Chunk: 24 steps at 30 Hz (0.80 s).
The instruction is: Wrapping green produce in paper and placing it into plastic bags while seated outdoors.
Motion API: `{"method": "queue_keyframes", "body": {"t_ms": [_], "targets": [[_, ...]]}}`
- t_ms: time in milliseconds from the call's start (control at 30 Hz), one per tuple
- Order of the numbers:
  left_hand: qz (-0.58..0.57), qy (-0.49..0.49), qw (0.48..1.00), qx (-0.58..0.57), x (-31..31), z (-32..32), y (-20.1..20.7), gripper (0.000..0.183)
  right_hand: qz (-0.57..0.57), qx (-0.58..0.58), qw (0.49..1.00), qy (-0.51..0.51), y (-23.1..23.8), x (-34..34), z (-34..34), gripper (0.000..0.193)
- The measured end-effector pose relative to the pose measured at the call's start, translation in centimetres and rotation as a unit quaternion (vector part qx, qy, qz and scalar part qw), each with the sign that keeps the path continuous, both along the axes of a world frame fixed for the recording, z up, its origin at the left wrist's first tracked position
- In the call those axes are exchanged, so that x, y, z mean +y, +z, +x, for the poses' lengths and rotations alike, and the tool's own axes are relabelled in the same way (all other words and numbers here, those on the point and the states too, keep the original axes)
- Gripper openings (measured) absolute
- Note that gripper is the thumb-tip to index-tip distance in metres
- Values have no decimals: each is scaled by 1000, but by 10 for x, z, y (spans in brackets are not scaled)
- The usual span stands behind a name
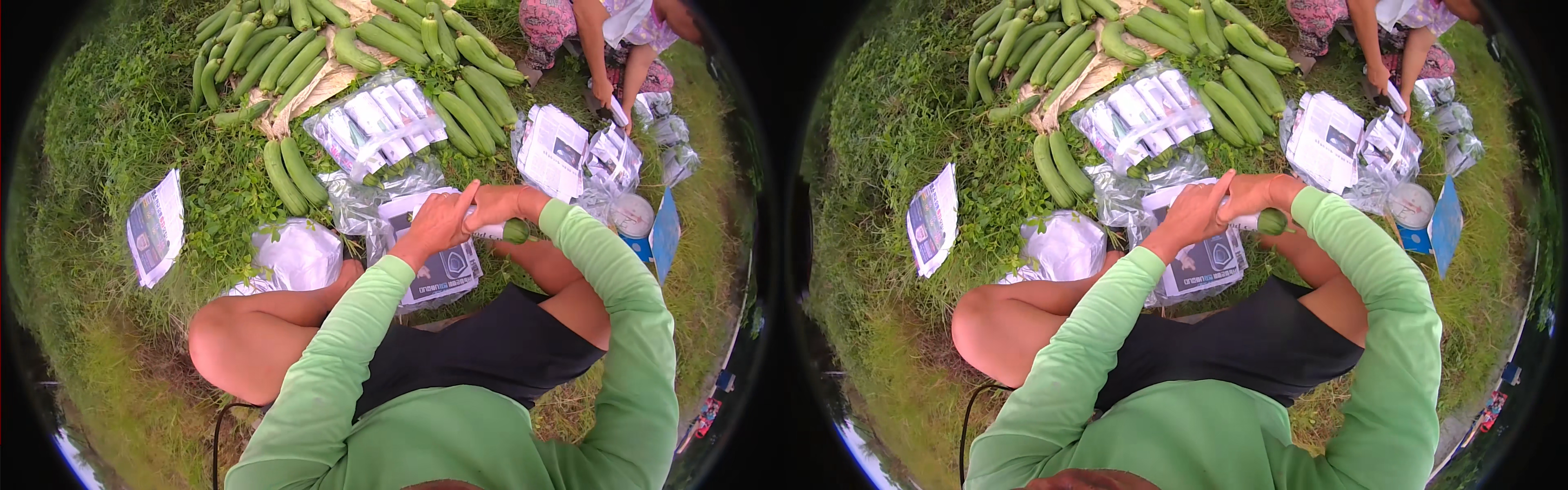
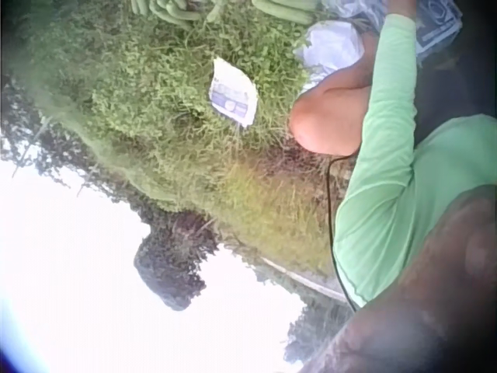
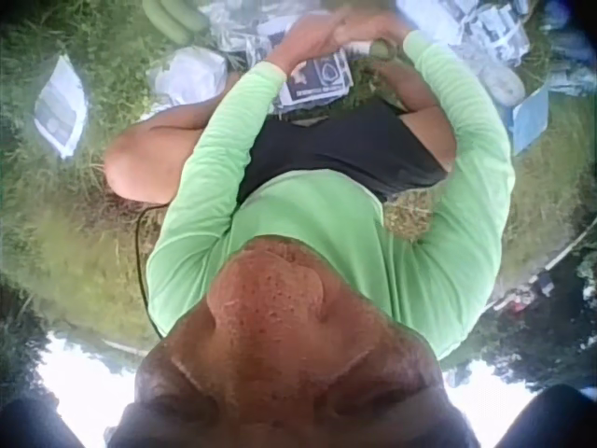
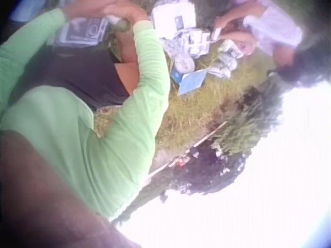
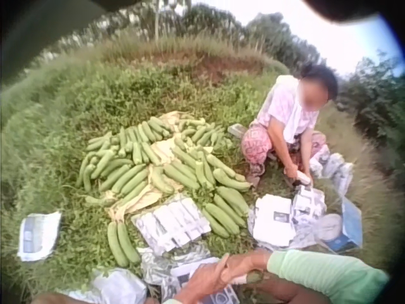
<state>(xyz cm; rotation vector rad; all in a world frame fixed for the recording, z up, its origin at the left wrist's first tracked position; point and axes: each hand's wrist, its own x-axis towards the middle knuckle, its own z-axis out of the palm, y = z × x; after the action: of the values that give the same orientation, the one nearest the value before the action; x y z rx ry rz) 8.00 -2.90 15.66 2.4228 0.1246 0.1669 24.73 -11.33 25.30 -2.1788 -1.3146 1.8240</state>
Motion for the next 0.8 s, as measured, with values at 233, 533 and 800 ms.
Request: {"method": "queue_keyframes", "body": {"t_ms": [233, 533, 800], "targets": [[-443, -117, 870, 181, 15, 24, 55, 66, 297, -375, 815, 327, 59, -40, -14, 43], [108, -176, 968, 143, 9, 31, 139, 97, 75, 25, 997, -22, 77, -60, 7, 60], [-453, -247, 762, 390, 78, 18, 113, 72, 419, -459, 732, 279, 95, -66, -31, 73]]}}
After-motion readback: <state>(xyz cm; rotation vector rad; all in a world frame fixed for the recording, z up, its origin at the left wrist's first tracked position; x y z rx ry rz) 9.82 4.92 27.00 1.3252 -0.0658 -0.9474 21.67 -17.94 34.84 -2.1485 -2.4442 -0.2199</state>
